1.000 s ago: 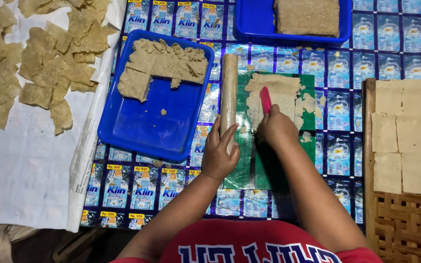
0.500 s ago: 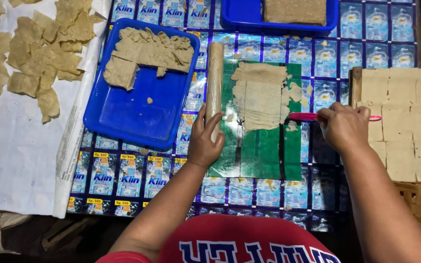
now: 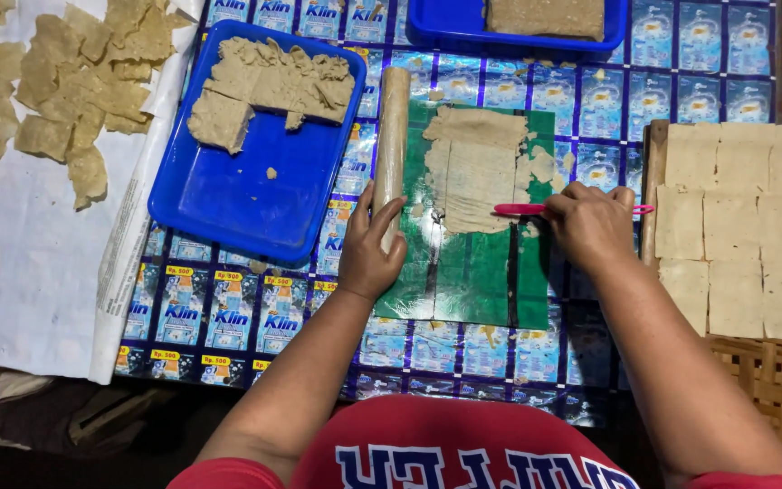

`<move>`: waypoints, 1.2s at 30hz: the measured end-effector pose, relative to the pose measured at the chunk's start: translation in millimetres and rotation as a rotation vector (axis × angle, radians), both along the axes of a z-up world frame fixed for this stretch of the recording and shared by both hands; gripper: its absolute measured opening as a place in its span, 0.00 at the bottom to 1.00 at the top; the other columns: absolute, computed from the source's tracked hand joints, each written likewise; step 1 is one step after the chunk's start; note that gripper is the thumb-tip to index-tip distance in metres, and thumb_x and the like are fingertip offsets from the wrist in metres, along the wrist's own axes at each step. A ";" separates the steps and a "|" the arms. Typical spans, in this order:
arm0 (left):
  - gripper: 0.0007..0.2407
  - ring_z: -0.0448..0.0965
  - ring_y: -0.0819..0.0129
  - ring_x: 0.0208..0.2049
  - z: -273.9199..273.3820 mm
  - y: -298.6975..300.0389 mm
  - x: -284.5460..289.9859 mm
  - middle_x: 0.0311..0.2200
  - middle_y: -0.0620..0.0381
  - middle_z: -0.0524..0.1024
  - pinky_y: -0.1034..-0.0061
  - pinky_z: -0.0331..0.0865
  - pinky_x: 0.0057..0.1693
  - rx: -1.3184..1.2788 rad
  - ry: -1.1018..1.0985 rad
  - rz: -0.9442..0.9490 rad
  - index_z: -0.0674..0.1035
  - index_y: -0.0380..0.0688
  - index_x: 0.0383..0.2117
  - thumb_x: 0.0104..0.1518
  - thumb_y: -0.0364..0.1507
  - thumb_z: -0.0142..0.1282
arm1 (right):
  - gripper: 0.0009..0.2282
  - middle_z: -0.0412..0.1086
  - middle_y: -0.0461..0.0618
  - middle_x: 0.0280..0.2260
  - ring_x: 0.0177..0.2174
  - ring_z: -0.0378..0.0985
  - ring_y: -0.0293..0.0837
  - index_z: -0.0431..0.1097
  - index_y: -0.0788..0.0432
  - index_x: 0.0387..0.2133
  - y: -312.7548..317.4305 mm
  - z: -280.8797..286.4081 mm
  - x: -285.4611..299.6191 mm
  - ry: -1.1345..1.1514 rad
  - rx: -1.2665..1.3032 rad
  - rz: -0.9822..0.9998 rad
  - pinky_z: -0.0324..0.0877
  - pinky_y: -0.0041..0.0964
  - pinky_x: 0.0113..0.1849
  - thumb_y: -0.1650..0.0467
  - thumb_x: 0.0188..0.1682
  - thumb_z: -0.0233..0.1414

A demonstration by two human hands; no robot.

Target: Flattening a dough paste with a rolling pin, cutting it into rectangular pieces using a small scraper, and arranging them on a woven tray.

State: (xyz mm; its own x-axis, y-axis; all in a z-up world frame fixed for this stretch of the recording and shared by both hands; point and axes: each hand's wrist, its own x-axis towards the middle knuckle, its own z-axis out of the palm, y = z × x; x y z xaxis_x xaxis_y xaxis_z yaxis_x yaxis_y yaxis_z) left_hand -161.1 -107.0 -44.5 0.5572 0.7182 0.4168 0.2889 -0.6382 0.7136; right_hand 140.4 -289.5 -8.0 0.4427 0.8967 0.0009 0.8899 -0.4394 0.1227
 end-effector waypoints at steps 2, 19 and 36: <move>0.24 0.68 0.37 0.63 -0.4 0.0 0.3 0.65 0.38 0.62 0.50 0.64 0.64 0.007 0.001 0.000 0.76 0.64 0.58 0.52 0.27 0.55 | 0.02 0.71 0.30 0.36 0.42 0.76 0.35 0.73 0.32 0.33 5.1 -1.5 -5.8 0.002 0.009 0.012 0.59 0.42 0.51 0.59 0.50 0.52; 0.23 0.69 0.38 0.62 3.8 -2.2 -0.8 0.65 0.38 0.62 0.49 0.65 0.64 -0.020 -0.001 0.004 0.76 0.64 0.58 0.53 0.27 0.54 | 0.04 0.71 0.31 0.37 0.41 0.78 0.39 0.73 0.34 0.35 53.9 -3.0 -55.2 0.169 0.010 0.096 0.60 0.47 0.50 0.59 0.47 0.55; 0.23 0.69 0.40 0.62 8.6 -2.0 3.0 0.65 0.40 0.63 0.53 0.65 0.64 -0.027 0.019 0.013 0.77 0.63 0.56 0.51 0.27 0.56 | 0.13 0.64 0.48 0.43 0.39 0.73 0.55 0.78 0.31 0.50 -10.2 -90.3 15.5 -0.152 0.159 -0.167 0.70 0.46 0.35 0.65 0.55 0.51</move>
State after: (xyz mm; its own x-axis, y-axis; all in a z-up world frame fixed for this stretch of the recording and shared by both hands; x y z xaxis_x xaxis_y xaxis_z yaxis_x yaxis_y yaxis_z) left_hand -158.1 -109.0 -35.9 0.5556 0.7359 0.3870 0.3101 -0.6152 0.7248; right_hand 155.9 -299.7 -98.2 0.5683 0.7947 0.2133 0.7803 -0.6028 0.1670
